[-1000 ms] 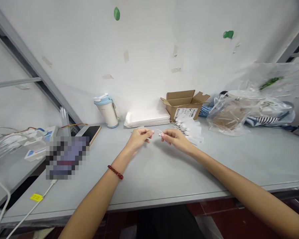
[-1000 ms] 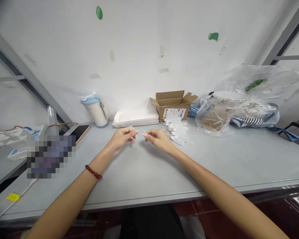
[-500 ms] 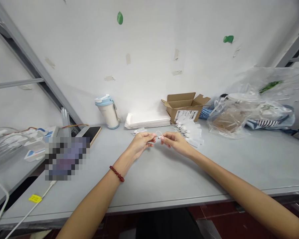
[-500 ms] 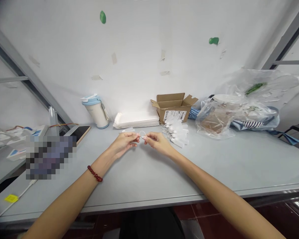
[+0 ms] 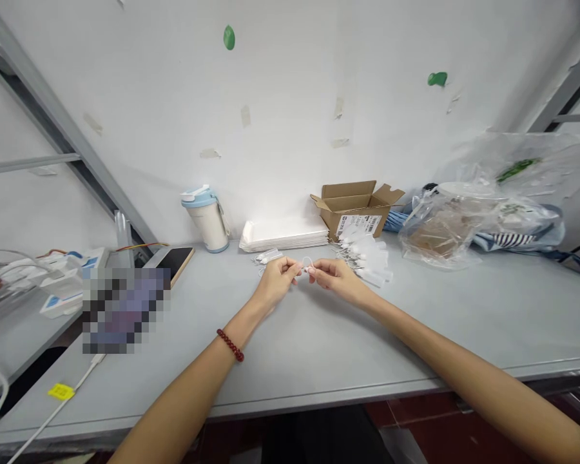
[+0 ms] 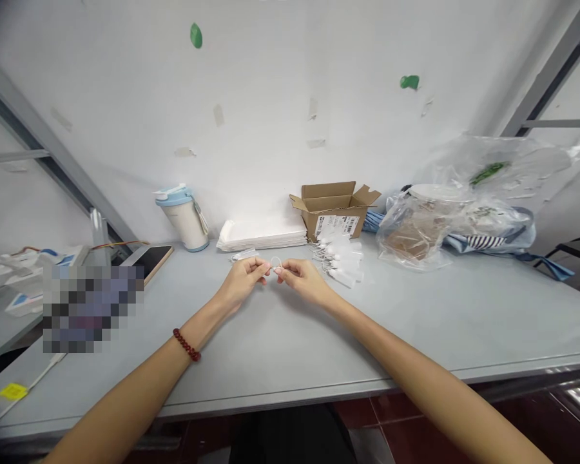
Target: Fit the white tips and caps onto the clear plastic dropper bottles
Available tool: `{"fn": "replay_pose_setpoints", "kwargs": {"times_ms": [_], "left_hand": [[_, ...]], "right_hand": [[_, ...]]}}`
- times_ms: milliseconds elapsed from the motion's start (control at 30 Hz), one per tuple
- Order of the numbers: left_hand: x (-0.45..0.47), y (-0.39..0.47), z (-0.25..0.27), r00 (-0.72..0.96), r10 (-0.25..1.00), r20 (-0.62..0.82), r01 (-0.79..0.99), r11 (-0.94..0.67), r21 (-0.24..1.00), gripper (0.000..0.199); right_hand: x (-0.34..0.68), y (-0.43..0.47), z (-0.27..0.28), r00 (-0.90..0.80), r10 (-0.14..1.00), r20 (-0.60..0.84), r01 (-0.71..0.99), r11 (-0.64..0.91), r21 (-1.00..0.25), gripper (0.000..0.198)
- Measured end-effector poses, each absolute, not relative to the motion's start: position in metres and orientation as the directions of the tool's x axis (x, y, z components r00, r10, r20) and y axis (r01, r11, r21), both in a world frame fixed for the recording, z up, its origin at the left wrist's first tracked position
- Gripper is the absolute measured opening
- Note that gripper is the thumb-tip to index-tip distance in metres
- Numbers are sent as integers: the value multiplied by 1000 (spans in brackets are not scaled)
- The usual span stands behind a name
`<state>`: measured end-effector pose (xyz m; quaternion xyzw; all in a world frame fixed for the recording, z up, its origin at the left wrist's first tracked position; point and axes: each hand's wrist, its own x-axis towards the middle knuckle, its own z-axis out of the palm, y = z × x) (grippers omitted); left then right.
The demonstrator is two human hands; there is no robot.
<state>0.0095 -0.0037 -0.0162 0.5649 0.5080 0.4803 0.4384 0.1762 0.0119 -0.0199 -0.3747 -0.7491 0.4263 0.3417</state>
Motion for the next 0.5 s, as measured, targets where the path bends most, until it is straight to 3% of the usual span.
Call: {"fn": "replay_pose_setpoints", "kwargs": {"times_ms": [200,500], "left_hand": [[12,-4,-21,45,983,176,220,-182,958,20],[2,2,-19,57,996,72,108,-78,991,34]], "right_hand": [[177,11,-21,-480,859,175,266,333,-904,38],[174,15,-23,-467,865,181,219,312,-924,38]]}}
